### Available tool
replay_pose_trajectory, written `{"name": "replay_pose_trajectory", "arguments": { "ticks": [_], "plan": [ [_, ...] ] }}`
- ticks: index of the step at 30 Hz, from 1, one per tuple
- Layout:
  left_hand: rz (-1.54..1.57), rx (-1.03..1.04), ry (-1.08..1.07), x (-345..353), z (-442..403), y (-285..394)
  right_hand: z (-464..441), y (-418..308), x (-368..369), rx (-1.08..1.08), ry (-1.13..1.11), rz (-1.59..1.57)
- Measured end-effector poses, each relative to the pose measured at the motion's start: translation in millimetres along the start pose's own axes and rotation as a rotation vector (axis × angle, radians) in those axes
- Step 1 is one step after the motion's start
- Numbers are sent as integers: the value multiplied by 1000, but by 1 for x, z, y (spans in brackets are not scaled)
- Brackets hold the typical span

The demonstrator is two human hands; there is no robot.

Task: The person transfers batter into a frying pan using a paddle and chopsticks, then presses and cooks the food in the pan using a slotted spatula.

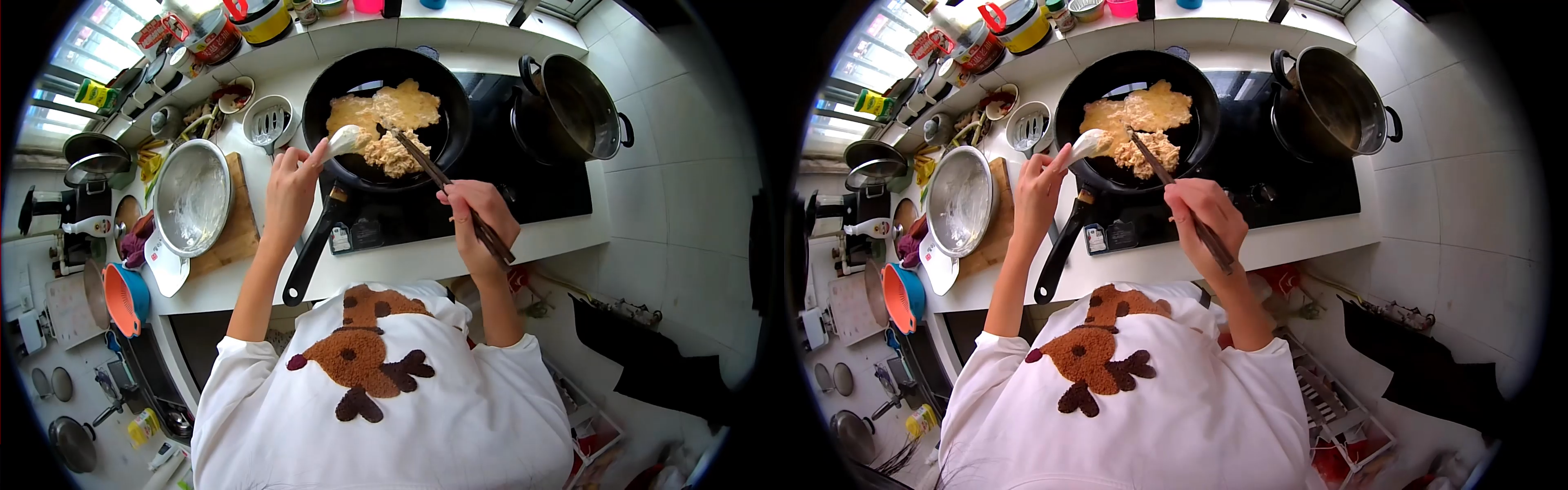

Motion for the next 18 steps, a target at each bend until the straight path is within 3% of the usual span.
{"name": "replay_pose_trajectory", "arguments": {
  "ticks": [6, 12, 18],
  "plan": [
    [102, -59, 17, -4, 1, 6, 45, -26, 36, -414, -169, 81],
    [163, -86, -22, -4, 3, 13, 65, -12, 52, -490, -250, 91],
    [184, -45, 94, -5, 10, 17, 63, -6, 42, -474, -181, 103]
  ]
}}
Point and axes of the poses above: each hand's wrist, its own z-axis away from the middle knuckle, its own x-axis out of the palm, y = z × x, the point moved 9 cm from there along -z, towards the middle knuckle, and after that the axes turned 12 degrees about -z, right-handed, at the moved point
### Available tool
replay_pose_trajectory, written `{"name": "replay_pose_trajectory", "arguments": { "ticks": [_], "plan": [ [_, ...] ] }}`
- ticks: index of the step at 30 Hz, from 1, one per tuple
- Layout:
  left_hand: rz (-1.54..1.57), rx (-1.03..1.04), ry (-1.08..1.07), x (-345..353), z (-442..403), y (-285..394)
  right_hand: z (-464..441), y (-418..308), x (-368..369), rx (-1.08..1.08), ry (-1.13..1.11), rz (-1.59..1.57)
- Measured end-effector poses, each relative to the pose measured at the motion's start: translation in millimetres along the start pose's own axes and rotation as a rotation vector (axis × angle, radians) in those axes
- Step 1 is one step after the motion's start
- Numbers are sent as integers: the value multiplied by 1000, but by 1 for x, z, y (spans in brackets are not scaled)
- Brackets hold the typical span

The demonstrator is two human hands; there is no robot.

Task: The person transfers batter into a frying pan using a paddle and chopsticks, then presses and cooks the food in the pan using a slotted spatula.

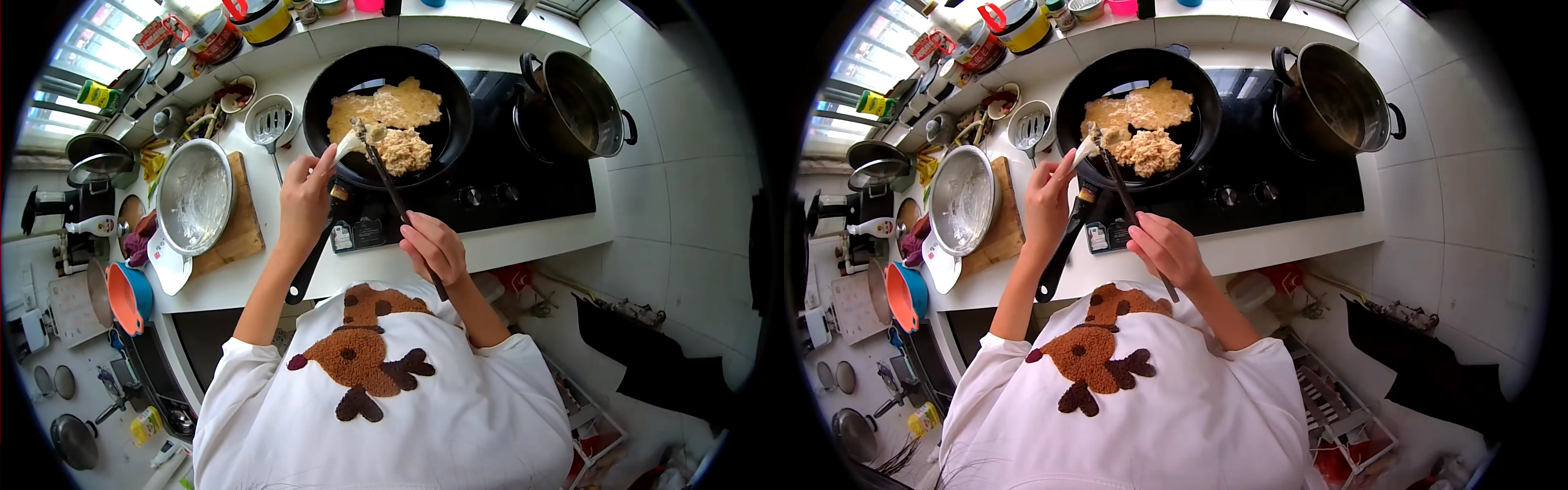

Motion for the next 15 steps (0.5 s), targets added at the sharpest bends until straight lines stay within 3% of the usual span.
{"name": "replay_pose_trajectory", "arguments": {
  "ticks": [8, 15],
  "plan": [
    [-36, 42, 90, -6, 1, -4, 1, 12, -13, 47, 109, -5],
    [90, -15, 119, -13, -7, -16, 21, 41, -26, 235, 179, 98]
  ]
}}
Point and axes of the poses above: each hand's wrist, its own z-axis away from the middle knuckle, its own x-axis out of the palm, y = z × x, the point moved 9 cm from there along -z, towards the middle knuckle, and after that the axes turned 12 degrees about -z, right-handed, at the moved point
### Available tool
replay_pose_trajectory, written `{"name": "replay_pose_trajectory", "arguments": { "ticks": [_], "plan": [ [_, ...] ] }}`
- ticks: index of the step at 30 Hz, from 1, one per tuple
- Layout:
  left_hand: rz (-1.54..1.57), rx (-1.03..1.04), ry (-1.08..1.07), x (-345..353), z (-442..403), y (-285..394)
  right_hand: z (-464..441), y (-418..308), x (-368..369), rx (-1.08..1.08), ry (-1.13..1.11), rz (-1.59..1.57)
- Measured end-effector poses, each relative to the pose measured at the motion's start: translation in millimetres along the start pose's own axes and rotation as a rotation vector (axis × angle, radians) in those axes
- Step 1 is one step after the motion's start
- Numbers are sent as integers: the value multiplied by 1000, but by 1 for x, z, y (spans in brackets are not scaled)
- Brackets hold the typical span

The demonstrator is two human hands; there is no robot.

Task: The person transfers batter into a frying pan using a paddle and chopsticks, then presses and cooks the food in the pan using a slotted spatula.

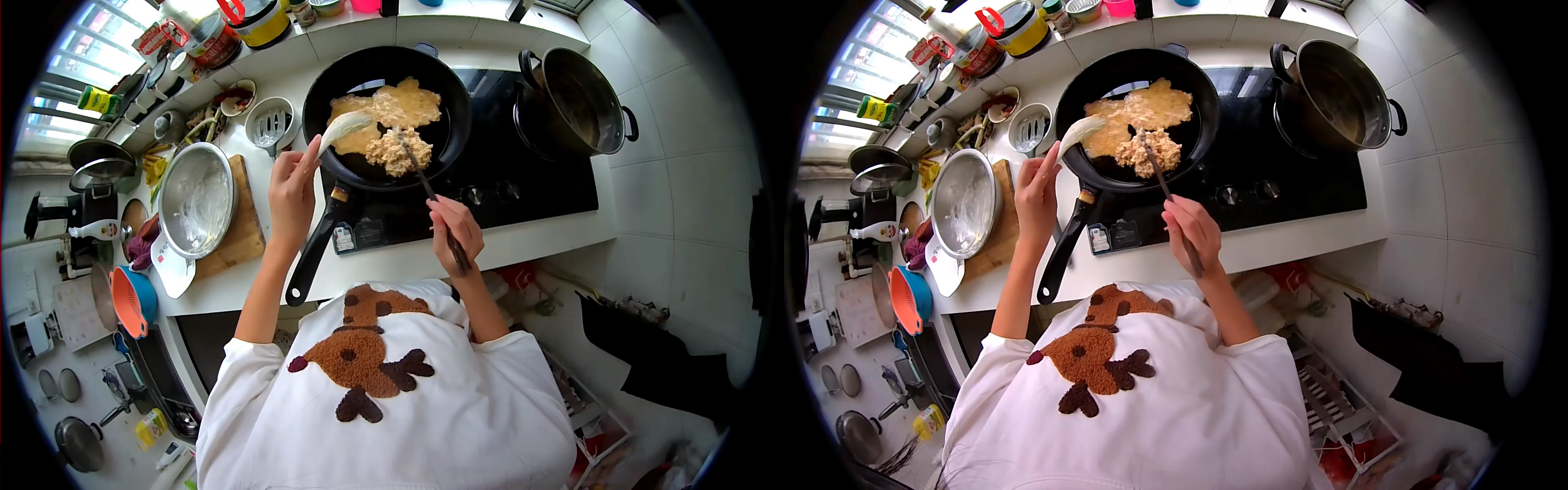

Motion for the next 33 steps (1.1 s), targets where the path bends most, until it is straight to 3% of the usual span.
{"name": "replay_pose_trajectory", "arguments": {
  "ticks": [4, 9, 13, 19, 27, 29, 33],
  "plan": [
    [8, 35, -27, -2, -1, 2, -14, 8, -23, 257, 165, -125],
    [-260, 236, -2, -7, 0, 19, -25, -16, -32, 198, 184, -295],
    [-307, 288, -10, -5, 1, 23, -22, -37, -15, 123, 22, -275],
    [-338, 298, 12, -6, 3, 24, -16, -34, -12, 143, 109, -348],
    [-341, 281, 14, -4, 5, 21, 21, 39, -20, 829, 800, -1106],
    [-331, 278, 19, -4, 6, 21, 43, 58, -4, 1069, 914, -1413],
    [-309, 288, 49, -7, 6, 25, 69, 66, 20, 1280, 1010, -1553]
  ]
}}
Point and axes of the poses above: each hand's wrist, its own z-axis away from the middle knuckle, its own x-axis out of the palm, y = z × x, the point moved 9 cm from there along -z, towards the middle knuckle, and after that the axes turned 12 degrees about -z, right-handed, at the moved point
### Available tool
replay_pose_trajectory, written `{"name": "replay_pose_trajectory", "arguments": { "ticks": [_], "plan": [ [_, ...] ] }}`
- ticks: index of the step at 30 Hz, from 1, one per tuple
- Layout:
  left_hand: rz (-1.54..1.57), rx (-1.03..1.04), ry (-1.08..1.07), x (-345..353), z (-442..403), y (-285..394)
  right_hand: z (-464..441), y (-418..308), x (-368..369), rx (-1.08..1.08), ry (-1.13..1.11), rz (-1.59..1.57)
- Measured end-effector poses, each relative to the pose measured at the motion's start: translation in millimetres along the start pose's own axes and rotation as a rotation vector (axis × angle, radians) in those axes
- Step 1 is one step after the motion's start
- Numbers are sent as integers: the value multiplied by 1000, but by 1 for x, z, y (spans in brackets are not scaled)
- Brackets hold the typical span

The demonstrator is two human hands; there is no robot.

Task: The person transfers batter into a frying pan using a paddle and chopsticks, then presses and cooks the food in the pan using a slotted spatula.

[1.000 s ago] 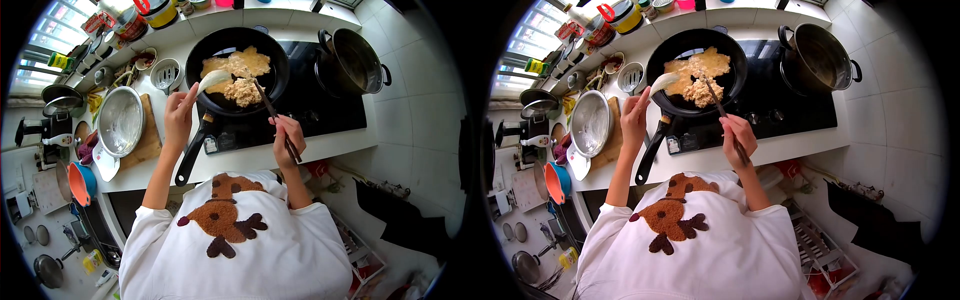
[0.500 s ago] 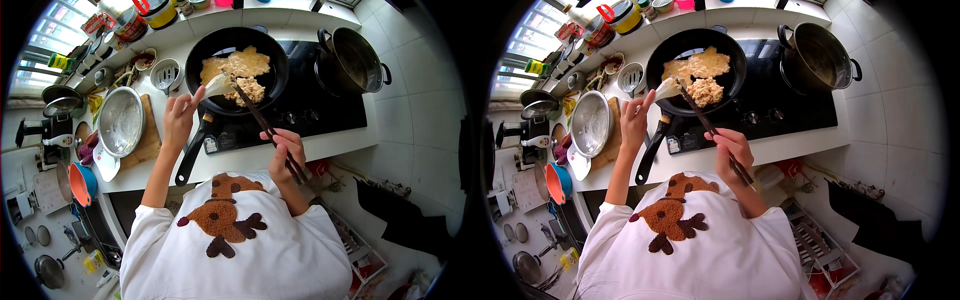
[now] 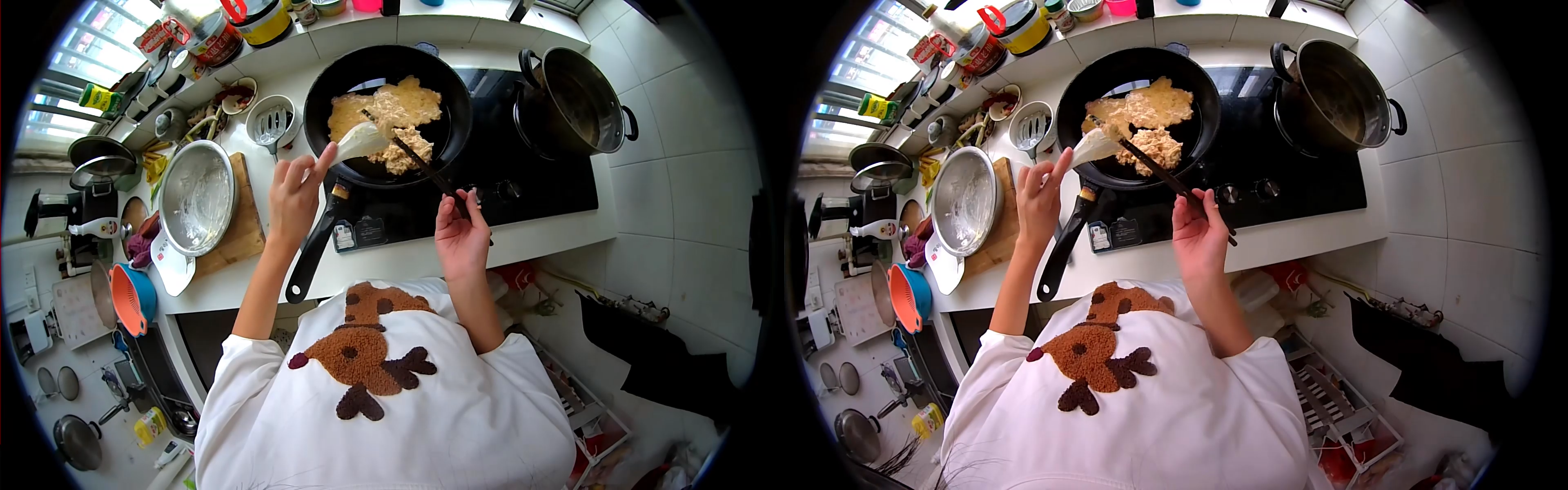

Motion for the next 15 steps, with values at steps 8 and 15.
{"name": "replay_pose_trajectory", "arguments": {
  "ticks": [8, 15],
  "plan": [
    [14, 10, 71, -9, 2, -1, -7, 17, -19, 124, 84, -86],
    [96, -80, 122, -7, -1, -7, -16, 2, -39, -49, 129, -22]
  ]
}}
Point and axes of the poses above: each hand's wrist, its own z-axis away from the middle knuckle, its own x-axis out of the palm, y = z × x, the point moved 9 cm from there along -z, towards the middle knuckle, and after that the axes turned 12 degrees about -z, right-handed, at the moved point
